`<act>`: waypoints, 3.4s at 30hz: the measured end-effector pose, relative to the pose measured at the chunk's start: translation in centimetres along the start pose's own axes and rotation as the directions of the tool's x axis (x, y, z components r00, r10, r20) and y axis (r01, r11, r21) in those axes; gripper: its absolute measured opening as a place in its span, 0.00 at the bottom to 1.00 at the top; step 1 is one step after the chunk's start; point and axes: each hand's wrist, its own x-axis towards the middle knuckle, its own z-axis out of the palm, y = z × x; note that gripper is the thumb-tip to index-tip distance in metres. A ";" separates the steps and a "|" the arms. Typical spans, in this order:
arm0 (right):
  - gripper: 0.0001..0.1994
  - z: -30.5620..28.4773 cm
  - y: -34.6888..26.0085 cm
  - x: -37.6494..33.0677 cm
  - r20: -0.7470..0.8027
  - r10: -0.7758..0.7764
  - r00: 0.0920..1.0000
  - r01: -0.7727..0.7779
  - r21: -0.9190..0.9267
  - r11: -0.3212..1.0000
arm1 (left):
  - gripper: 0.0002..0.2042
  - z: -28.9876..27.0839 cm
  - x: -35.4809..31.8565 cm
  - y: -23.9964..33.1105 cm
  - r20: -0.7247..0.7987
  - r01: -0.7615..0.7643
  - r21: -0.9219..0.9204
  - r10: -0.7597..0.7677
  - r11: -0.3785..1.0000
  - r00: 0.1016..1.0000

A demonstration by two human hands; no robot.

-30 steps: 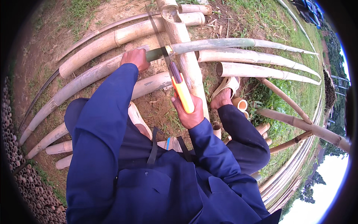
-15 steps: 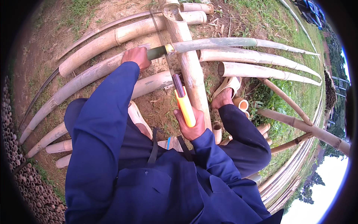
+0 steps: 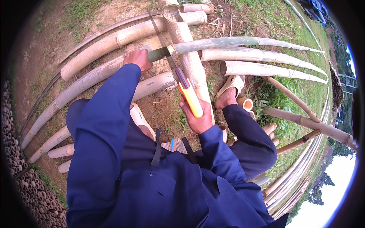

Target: The person sits on the ground and uses a hand saw to cut bamboo poles into shorter sections. They repeatedly position each pole, saw through it, and set the cut pieces aside.

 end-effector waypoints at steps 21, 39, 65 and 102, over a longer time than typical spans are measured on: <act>0.07 -0.3 0.6 -2.7 0.008 -0.013 1.000 0.013 -0.003 1.000 | 0.18 -0.3 -0.9 -0.6 0.013 -0.026 0.008 0.026 1.000 1.000; 0.07 -2.0 -0.2 -9.7 -0.009 0.134 0.991 -0.134 0.014 0.991 | 0.18 0.3 -0.7 -1.0 0.063 -0.020 -0.025 0.021 0.999 0.998; 0.09 0.4 0.6 2.8 0.019 0.019 1.000 -0.019 0.012 1.000 | 0.22 0.6 0.1 0.1 0.057 -0.004 0.003 0.003 1.000 0.998; 0.10 0.1 1.4 -2.4 0.016 0.105 0.994 -0.105 0.031 0.994 | 0.18 0.5 -0.5 -0.2 0.022 -0.030 0.008 0.030 1.000 0.999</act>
